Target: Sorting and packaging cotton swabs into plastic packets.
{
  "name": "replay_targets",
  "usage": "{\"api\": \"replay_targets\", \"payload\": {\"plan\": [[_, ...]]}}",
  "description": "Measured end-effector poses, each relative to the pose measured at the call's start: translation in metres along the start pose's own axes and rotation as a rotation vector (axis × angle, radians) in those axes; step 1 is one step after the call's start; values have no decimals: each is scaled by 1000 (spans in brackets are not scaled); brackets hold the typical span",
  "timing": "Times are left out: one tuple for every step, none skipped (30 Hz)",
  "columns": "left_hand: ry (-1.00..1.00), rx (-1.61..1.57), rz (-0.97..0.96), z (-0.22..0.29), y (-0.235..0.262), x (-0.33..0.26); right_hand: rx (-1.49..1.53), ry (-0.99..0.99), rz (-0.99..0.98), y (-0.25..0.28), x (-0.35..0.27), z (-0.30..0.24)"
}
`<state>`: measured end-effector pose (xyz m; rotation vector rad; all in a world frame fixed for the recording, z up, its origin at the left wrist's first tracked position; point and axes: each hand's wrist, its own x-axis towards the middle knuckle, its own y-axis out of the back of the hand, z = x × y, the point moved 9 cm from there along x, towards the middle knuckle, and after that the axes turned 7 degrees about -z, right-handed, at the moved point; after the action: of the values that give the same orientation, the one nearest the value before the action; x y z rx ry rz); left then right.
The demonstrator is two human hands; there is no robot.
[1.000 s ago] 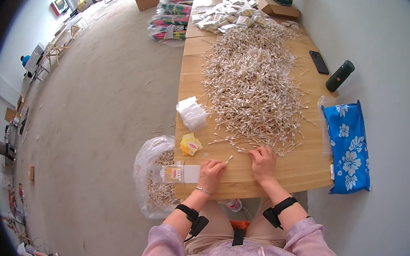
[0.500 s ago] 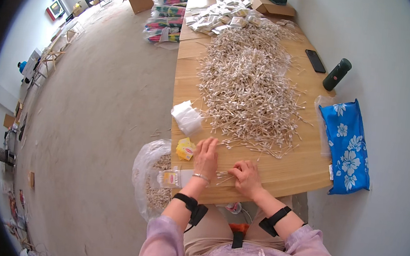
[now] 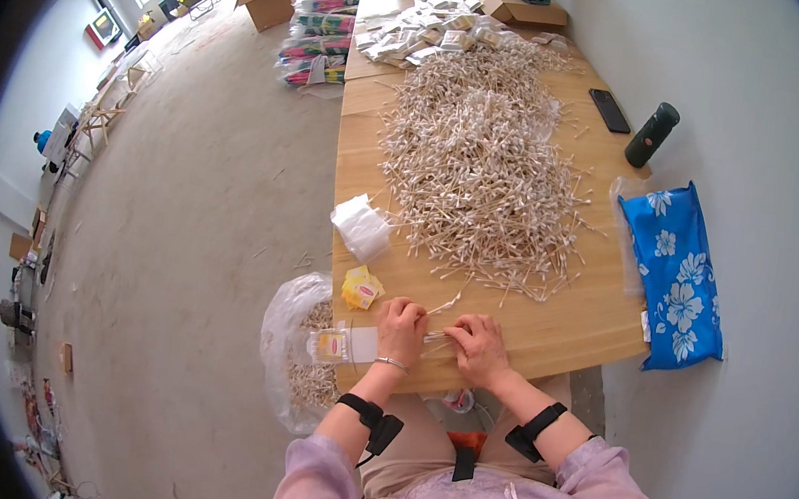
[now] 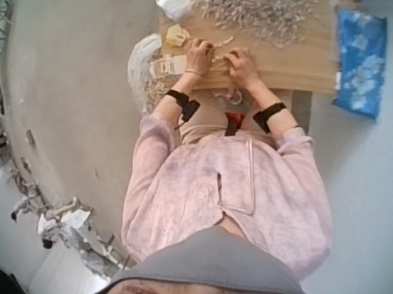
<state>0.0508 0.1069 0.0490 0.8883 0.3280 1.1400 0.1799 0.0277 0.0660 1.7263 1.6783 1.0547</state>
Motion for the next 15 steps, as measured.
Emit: {"api": "replay_targets", "payload": {"plan": [[1,2,0,1,0,-6,1,11,12,0,-1,-2],[-9,-8,-13,5,-2,-10,2,10,13,-1,-2,-1],[-18,-19,-27,9,-3,-14,34,18,32,0,-3,-2],[-19,-19,-27,12,-2,-19,67,26,51,1,-4,-2],[-19,-23,-46,17,-4,-21,64,24,52,1,-5,1],[-19,-27,-64,22,-5,-23,135,0,104,5,-7,8],[-21,-30,-65,27,-5,-26,207,-24,155,9,-9,15],[-51,-17,-81,38,-1,-29,206,-24,156,9,-8,18],[-80,-5,-97,45,-1,-31,181,-49,190,13,-7,24],[-82,-7,-98,45,-3,-33,155,-74,225,17,-6,31],[-104,7,-100,45,-3,-35,157,-72,224,19,-2,32],[-127,21,-102,44,-3,-37,96,-67,225,22,2,33],[-127,22,-102,40,-4,-36,34,-62,225,25,6,33],[-116,13,-124,33,-8,-35,34,-62,224,26,9,35],[-105,4,-146,26,-12,-34,18,-57,208,27,12,35]]}}
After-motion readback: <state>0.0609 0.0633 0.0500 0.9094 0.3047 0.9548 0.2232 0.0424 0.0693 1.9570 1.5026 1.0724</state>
